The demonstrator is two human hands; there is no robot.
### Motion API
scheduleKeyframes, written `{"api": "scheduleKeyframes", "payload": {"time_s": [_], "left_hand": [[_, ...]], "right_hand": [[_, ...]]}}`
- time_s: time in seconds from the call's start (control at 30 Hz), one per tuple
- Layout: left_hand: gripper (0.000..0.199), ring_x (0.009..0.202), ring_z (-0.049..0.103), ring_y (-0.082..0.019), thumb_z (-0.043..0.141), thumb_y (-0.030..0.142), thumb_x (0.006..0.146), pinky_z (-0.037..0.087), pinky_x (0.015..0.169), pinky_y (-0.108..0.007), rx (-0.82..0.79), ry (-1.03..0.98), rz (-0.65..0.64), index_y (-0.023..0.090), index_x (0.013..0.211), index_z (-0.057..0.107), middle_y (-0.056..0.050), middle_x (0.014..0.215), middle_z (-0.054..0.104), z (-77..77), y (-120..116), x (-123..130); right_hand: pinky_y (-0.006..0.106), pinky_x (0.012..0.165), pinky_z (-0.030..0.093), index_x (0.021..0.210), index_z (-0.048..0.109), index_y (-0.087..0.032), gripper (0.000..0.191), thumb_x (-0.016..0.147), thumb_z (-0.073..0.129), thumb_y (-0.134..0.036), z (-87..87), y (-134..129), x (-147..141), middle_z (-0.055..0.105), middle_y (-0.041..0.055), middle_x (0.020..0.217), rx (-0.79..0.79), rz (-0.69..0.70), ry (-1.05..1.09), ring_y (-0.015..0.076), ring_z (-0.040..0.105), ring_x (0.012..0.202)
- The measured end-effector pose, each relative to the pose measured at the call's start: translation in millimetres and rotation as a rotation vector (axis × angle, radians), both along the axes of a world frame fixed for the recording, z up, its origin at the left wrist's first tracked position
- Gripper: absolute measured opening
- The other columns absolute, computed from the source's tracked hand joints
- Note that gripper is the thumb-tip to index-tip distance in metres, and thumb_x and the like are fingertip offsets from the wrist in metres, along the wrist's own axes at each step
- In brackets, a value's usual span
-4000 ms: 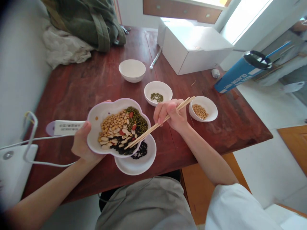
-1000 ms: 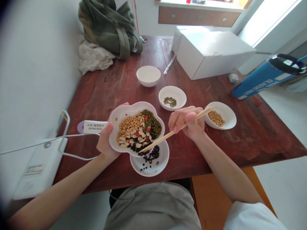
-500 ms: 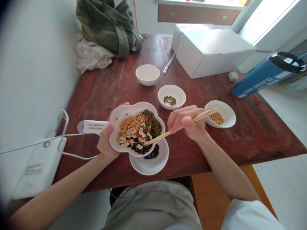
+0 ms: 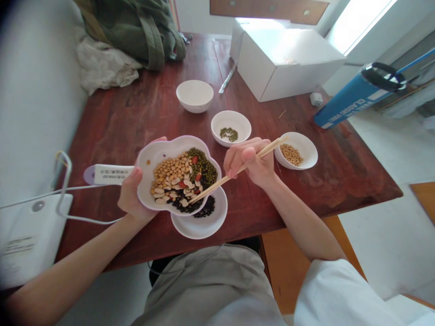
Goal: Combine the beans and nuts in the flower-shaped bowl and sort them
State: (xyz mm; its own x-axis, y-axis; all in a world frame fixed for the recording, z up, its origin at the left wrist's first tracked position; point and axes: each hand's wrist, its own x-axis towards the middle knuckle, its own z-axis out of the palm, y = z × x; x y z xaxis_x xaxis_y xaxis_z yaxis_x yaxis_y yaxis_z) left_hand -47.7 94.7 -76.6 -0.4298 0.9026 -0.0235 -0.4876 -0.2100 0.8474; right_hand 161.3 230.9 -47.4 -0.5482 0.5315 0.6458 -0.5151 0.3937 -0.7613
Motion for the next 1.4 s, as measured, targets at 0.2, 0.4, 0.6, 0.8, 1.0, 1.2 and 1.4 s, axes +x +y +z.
{"api": "scheduleKeyframes", "payload": {"time_s": [0.2, 0.4, 0.6, 0.8, 1.0, 1.2, 1.4], "left_hand": [[0.039, 0.148, 0.062, -0.040, 0.072, 0.056, 0.093, 0.052, 0.124, -0.056, 0.105, 0.059, 0.023, 0.030, 0.122, 0.080, -0.007, 0.120, 0.084, -2.5, 1, 0], [0.037, 0.147, 0.063, -0.038, 0.074, 0.054, 0.094, 0.049, 0.128, -0.053, 0.141, 0.031, -0.010, 0.032, 0.123, 0.081, -0.006, 0.111, 0.084, 0.4, 3, -2], [0.040, 0.142, 0.065, -0.039, 0.072, 0.059, 0.093, 0.049, 0.126, -0.057, 0.121, 0.075, 0.001, 0.030, 0.120, 0.081, -0.008, 0.114, 0.084, 0.6, 4, -3], [0.040, 0.138, 0.067, -0.039, 0.074, 0.058, 0.092, 0.055, 0.117, -0.055, 0.116, 0.066, 0.018, 0.030, 0.119, 0.080, -0.008, 0.115, 0.083, 2.1, 4, -1], [0.039, 0.137, 0.069, -0.038, 0.076, 0.061, 0.091, 0.053, 0.121, -0.055, 0.120, 0.045, -0.027, 0.031, 0.115, 0.081, -0.007, 0.112, 0.083, 3.3, 4, -2], [0.039, 0.138, 0.068, -0.039, 0.075, 0.060, 0.092, 0.049, 0.126, -0.056, 0.120, 0.068, -0.010, 0.029, 0.114, 0.082, -0.008, 0.109, 0.083, 0.2, 3, -3], [0.041, 0.140, 0.067, -0.038, 0.077, 0.057, 0.092, 0.052, 0.122, -0.053, 0.148, 0.030, -0.036, 0.031, 0.123, 0.078, -0.007, 0.116, 0.083, 2.1, 3, -1]], "right_hand": [[0.028, 0.049, 0.056, 0.056, 0.073, -0.019, 0.067, 0.111, 0.060, -0.055, -3.3, 0, -2, 0.068, 0.0084, 0.053, -0.004, -0.044, 0.051, 0.0165, 0.064, 0.046], [0.030, 0.048, 0.055, 0.060, 0.076, -0.018, 0.067, 0.113, 0.057, -0.053, -6.6, 2, -4, 0.064, 0.0061, 0.049, -0.036, -0.025, 0.100, 0.0159, 0.059, 0.040], [0.031, 0.045, 0.054, 0.052, 0.072, -0.021, 0.072, 0.111, 0.057, -0.060, -9.4, 1, -5, 0.060, 0.0061, 0.045, -0.068, -0.118, 0.092, 0.0176, 0.059, 0.040], [0.031, 0.047, 0.057, 0.051, 0.069, -0.021, 0.072, 0.111, 0.056, -0.059, -10.7, 4, -4, 0.064, 0.0088, 0.050, -0.065, -0.081, 0.091, 0.0197, 0.066, 0.048], [0.031, 0.050, 0.057, 0.058, 0.074, -0.019, 0.068, 0.113, 0.056, -0.055, -9.7, 4, -5, 0.068, 0.0095, 0.055, -0.054, -0.041, 0.111, 0.0191, 0.067, 0.050], [0.030, 0.049, 0.055, 0.052, 0.067, -0.022, 0.072, 0.111, 0.056, -0.061, -10.7, 10, -1, 0.063, 0.0065, 0.050, -0.057, -0.047, 0.064, 0.0172, 0.061, 0.044], [0.029, 0.046, 0.053, 0.050, 0.066, -0.022, 0.070, 0.111, 0.060, -0.057, -9.3, 5, -4, 0.059, 0.0042, 0.046, -0.010, -0.079, 0.055, 0.0168, 0.060, 0.042]]}}
